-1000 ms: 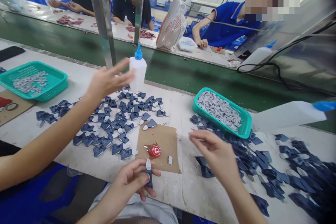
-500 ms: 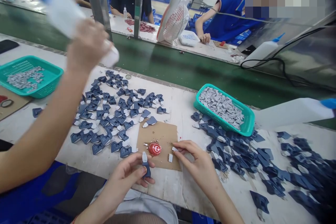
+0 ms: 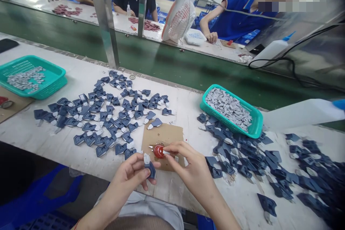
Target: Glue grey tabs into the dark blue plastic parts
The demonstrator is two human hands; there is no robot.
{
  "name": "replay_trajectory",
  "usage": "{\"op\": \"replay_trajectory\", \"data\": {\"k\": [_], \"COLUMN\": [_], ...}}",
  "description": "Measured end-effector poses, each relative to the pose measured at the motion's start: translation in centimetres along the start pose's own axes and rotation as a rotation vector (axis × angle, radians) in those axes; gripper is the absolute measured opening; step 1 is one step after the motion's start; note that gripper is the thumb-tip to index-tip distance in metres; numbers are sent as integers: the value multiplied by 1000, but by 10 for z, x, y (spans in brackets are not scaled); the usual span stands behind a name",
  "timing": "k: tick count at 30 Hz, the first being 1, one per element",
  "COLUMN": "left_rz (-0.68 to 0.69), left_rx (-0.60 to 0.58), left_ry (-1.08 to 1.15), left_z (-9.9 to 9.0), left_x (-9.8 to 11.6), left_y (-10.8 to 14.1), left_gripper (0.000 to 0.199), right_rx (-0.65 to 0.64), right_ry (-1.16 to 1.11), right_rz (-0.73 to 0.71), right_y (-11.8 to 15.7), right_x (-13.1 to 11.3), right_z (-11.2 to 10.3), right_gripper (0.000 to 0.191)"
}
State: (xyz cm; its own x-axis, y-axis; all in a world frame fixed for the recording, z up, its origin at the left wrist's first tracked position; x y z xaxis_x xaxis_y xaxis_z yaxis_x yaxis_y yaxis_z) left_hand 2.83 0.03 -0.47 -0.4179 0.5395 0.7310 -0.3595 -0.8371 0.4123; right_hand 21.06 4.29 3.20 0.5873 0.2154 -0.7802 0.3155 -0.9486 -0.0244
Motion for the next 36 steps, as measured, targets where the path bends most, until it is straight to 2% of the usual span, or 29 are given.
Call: {"op": "replay_trajectory", "data": {"k": [5,9,14,21,28,33,36], "left_rz": [33,16,-6,-60,-39,48,78], "left_rx": [33,35,60,-1,21,77,101], "left_ry": [36,52,116,179,111,70,0], "left_z": [1,-1,-5,-1,0,3,1], "left_x": [1,0,-4,4,3,3,3], "left_y": [1,0,-1,0,2,1,-1], "left_gripper": [28,26,33,34,36,21,23], "right_rx": [-10,-27,-12,-3,4,17,13], "right_ry": [45,-12,-65,-63,-61,-44,-74], "right_rz": [6,69,110,97,76,79,90], "right_y": [-7,-7,-5,-7,-6,-4,-5], "right_x": [-4,-3,-1,2,1,-1,-3], "right_z": [6,6,9,11,12,12,11], "right_gripper": [14,13,13,15,17,16,16]}}
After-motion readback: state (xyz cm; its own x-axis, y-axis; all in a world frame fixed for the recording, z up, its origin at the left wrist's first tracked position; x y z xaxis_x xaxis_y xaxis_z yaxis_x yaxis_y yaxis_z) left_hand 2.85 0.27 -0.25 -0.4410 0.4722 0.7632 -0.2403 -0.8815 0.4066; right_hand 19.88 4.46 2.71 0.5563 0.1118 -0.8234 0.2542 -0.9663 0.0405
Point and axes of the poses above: each hand's wrist, its own y-axis away from the middle knuckle, its own z-axis out of the palm, x = y × z, the point moved 2 cm from there along -y, towards the middle knuckle, and after that the axes turned 4 degrees about -x, right-handed, at the moved point
